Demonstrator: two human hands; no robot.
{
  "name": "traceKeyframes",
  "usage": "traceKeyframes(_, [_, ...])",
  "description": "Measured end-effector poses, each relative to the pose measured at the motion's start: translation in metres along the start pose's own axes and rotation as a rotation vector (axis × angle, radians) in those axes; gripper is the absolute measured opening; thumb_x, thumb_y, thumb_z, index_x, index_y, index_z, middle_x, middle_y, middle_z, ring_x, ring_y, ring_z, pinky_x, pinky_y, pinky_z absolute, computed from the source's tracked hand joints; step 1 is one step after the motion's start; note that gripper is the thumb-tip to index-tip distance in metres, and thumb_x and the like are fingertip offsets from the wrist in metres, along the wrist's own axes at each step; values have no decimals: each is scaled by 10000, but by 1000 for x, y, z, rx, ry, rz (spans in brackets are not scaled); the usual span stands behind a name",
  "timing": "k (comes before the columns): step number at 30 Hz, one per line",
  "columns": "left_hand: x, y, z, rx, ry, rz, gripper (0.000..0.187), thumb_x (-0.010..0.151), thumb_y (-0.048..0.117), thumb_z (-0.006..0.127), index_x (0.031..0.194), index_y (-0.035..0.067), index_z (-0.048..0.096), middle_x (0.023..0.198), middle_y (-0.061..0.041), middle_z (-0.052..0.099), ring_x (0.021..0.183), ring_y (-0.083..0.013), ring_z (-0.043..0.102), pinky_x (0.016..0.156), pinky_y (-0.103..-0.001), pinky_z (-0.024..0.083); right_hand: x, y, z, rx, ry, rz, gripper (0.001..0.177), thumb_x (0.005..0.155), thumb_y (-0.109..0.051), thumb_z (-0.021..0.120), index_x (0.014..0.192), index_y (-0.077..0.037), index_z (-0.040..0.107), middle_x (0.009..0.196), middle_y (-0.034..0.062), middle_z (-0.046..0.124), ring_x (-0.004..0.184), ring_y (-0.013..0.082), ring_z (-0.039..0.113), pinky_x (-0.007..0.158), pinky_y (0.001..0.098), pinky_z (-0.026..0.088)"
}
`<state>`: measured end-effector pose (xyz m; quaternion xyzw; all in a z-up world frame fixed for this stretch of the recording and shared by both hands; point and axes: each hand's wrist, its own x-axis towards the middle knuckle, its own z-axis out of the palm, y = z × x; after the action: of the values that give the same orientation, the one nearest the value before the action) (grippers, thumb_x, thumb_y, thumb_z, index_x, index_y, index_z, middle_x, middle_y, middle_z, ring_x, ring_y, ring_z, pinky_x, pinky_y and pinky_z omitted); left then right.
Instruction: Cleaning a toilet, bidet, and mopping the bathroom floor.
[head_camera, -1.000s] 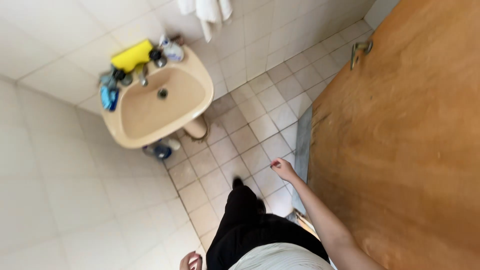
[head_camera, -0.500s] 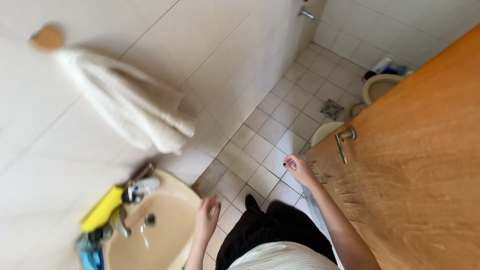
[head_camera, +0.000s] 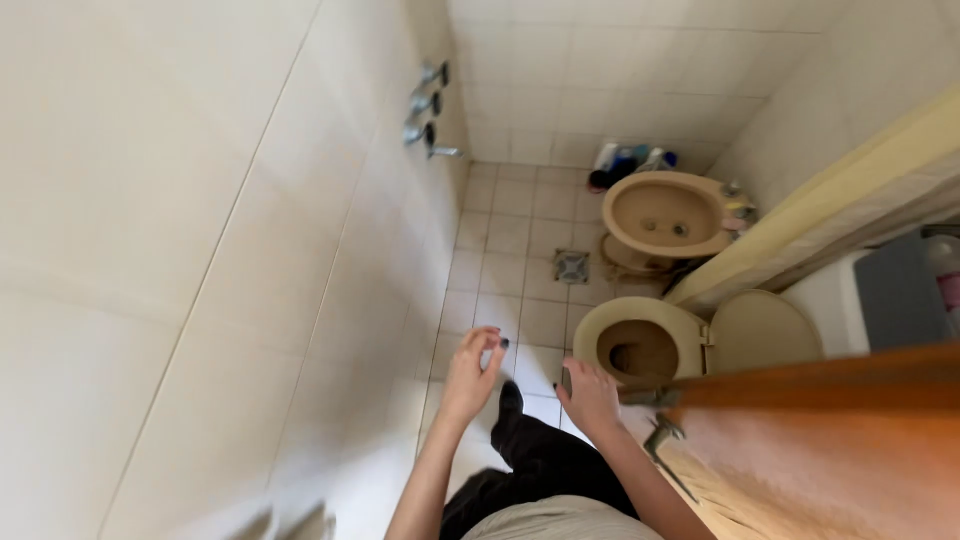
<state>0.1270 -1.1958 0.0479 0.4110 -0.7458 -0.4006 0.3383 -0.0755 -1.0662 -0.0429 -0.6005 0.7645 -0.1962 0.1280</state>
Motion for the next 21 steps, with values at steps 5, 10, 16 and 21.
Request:
traceKeyframes(5, [69, -6, 23, -111, -308, -97, 157, 941, 126, 659, 1049, 12, 648, 1215, -79, 667, 1010, -229, 721, 699, -329, 549, 12, 7, 2, -175, -358, 548, 524, 911, -387, 683, 1352, -158, 515, 1307, 102, 613, 1268, 305, 567, 1103, 587, 375])
traceKeyframes(10, [145, -41, 64, -134, -604, -43, 163, 909, 111, 666, 1041, 17, 647, 1219, -73, 638, 1030, -198, 725, 687, -330, 556, 15, 37, 24, -218, -575, 868, 650, 971, -511, 628, 1469, -146, 427, 1468, 153, 474, 1391, 372, 435, 1197, 696, 161])
traceKeyframes(16, [234, -46, 112, -94, -893, 157, 171, 961, 139, 683, 1083, 19, 672, 1261, -68, 674, 1007, -200, 740, 872, -305, 556, 20, 30, 40, -71, -512, 1148, 590, 986, -501, 611, 1439, -151, 466, 1492, 122, 430, 1416, 349, 393, 1195, 618, 269])
traceKeyframes(21, [286, -22, 125, -133, -1221, 109, 228, 915, 104, 674, 1128, 29, 645, 1258, -53, 641, 1053, -207, 719, 851, -334, 592, 10, 5, 62, -67, -498, 1371, 602, 967, -502, 640, 1393, -110, 477, 1468, 123, 428, 1389, 326, 408, 1132, 478, 393])
